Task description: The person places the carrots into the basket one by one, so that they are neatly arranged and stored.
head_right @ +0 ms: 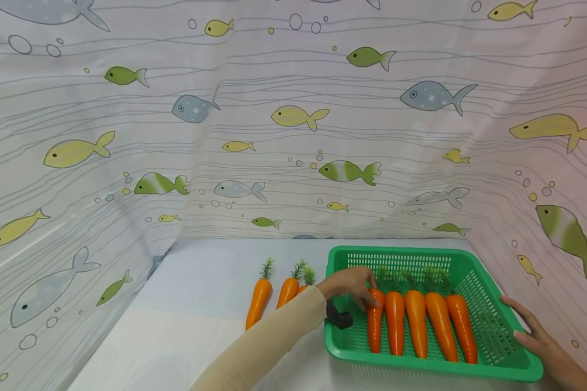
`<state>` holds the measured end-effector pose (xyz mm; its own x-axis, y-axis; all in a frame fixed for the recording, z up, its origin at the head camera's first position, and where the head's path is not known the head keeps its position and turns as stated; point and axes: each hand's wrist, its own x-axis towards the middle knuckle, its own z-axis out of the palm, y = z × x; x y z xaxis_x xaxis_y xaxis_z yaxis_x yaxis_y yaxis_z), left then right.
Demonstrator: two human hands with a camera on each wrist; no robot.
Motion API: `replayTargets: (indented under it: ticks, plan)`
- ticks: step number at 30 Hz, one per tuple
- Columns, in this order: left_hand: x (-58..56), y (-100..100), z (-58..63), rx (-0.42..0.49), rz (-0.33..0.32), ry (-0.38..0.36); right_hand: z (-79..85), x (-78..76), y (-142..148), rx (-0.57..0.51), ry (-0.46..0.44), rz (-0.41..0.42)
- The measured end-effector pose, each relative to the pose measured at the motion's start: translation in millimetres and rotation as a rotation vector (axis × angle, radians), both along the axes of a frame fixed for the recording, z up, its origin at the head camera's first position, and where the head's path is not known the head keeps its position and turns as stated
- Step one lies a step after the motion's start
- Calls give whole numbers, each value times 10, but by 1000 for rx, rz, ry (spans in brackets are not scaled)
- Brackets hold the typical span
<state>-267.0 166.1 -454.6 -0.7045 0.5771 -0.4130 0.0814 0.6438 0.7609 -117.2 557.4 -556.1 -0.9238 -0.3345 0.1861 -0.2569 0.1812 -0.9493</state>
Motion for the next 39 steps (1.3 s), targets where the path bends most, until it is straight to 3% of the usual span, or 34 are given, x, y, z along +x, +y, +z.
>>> replayTargets:
  ticks: [6,10,15,20,24,31,39]
  plan:
    - [-9,14,2,-21,7,-3,15,-1,-4,3,-13,-1]
    - [0,-3,20,-24,-23,-4,17,3,-9,23,-9,-9]
    - [7,-82,107,-24,-68,58,7,-7,2,24,4,-1]
    - [-25,-225,199,109,-74,21,-21,-2,16,-31,-42,20]
    - [-61,-347,288,260,-145,9,-33,1,20,-57,-74,18]
    - [-91,-607,480,367,-212,122,-30,10,20,-99,-92,39]
    - [-147,-960,504,444,-199,211,-26,17,6,-136,-97,41]
